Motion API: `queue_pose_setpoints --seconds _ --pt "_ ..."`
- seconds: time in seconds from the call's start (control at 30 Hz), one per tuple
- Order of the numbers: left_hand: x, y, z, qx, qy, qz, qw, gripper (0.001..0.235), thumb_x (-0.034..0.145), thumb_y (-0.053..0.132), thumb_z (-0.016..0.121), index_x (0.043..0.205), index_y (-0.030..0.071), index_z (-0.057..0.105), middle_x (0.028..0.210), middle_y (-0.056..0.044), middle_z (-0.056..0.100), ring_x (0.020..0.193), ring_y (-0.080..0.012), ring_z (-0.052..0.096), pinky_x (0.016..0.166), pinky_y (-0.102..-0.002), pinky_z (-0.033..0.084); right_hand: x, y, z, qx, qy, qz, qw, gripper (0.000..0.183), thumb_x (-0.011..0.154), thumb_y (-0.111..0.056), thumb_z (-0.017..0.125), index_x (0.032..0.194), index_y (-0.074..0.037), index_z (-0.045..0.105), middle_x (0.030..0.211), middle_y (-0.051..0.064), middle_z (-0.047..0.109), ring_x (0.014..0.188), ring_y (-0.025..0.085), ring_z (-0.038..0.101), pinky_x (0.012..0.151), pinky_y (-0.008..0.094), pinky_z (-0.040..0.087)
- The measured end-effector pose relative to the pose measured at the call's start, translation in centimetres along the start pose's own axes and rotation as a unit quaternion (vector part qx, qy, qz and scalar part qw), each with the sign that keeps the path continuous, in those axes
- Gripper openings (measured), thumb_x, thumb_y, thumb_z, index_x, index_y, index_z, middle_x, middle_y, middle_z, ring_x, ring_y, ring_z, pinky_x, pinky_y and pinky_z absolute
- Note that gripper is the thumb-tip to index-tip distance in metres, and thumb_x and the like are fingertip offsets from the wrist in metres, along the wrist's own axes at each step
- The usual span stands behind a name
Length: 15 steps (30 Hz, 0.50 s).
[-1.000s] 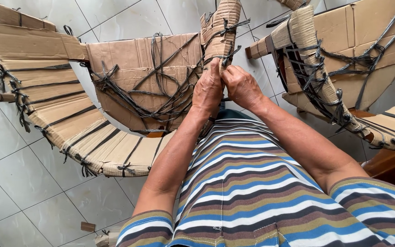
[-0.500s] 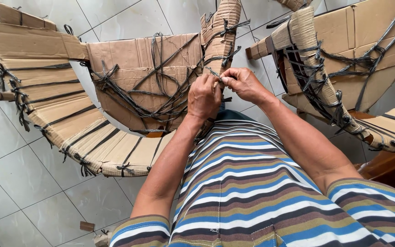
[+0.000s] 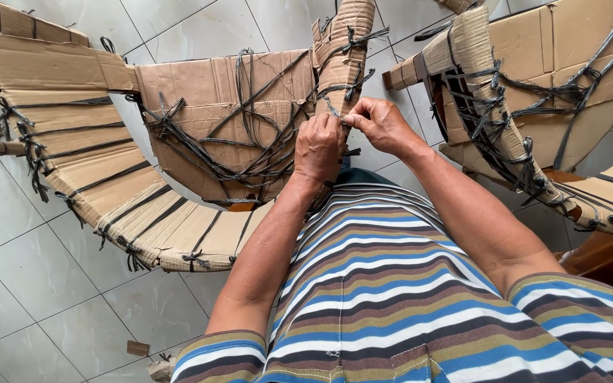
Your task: Tying black plastic cords around a cardboard-wrapped furniture frame to secure it during assembly.
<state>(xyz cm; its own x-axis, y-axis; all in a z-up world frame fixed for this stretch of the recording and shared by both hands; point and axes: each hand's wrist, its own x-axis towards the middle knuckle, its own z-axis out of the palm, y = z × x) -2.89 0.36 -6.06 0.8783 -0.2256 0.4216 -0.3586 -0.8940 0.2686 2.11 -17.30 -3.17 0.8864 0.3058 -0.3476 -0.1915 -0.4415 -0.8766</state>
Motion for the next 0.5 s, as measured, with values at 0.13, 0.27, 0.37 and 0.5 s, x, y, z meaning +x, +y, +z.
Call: queue_pose_setpoints --seconds 0.13,0.27,0.37,0.5 --pt "-1.6 -2.0 1.5 0.009 -0.028 0.001 1.000 0.007 0.089 0.020 0.058 0.085 0.017 0.054 0.078 0.000 0.050 0.074 -0.0213 0.060 0.068 -0.035 0.048 0.2 2.6 -0.2 -0.028 0.027 -0.014 0.999 0.016 0.099 -0.020 0.076 0.090 -0.008 0.073 0.067 0.009 0.065 0.066 0.017 0.061 0.060 0.034 0.052" --pt "-2.5 -3.0 2.6 -0.029 -0.058 -0.023 0.998 0.008 0.085 0.022 0.060 0.085 0.016 0.054 0.078 -0.003 0.050 0.072 -0.0270 0.061 0.064 -0.040 0.049 0.9 6.1 0.5 -0.049 0.064 -0.006 0.997 0.020 0.101 -0.024 0.076 0.087 -0.012 0.071 0.066 0.004 0.065 0.066 0.016 0.061 0.063 0.031 0.051" --pt "-3.5 -3.3 1.3 -0.135 -0.096 -0.103 0.981 0.012 0.089 0.019 0.062 0.100 0.014 0.057 0.082 -0.008 0.056 0.075 -0.0339 0.066 0.065 -0.045 0.053 0.3 6.3 0.1 -0.027 0.085 0.025 0.996 0.019 0.101 -0.026 0.075 0.087 -0.013 0.072 0.066 0.002 0.065 0.065 0.013 0.063 0.064 0.028 0.051" --pt "-6.7 -4.8 -2.3 -0.252 -0.161 -0.230 0.926 0.031 0.095 0.020 0.066 0.123 0.012 0.055 0.090 -0.015 0.067 0.086 -0.0428 0.070 0.071 -0.056 0.055 -2.0 10.2 -2.4 -0.036 0.052 0.130 0.990 0.023 0.101 -0.027 0.070 0.087 -0.009 0.071 0.065 0.008 0.065 0.065 0.018 0.064 0.068 0.034 0.051"
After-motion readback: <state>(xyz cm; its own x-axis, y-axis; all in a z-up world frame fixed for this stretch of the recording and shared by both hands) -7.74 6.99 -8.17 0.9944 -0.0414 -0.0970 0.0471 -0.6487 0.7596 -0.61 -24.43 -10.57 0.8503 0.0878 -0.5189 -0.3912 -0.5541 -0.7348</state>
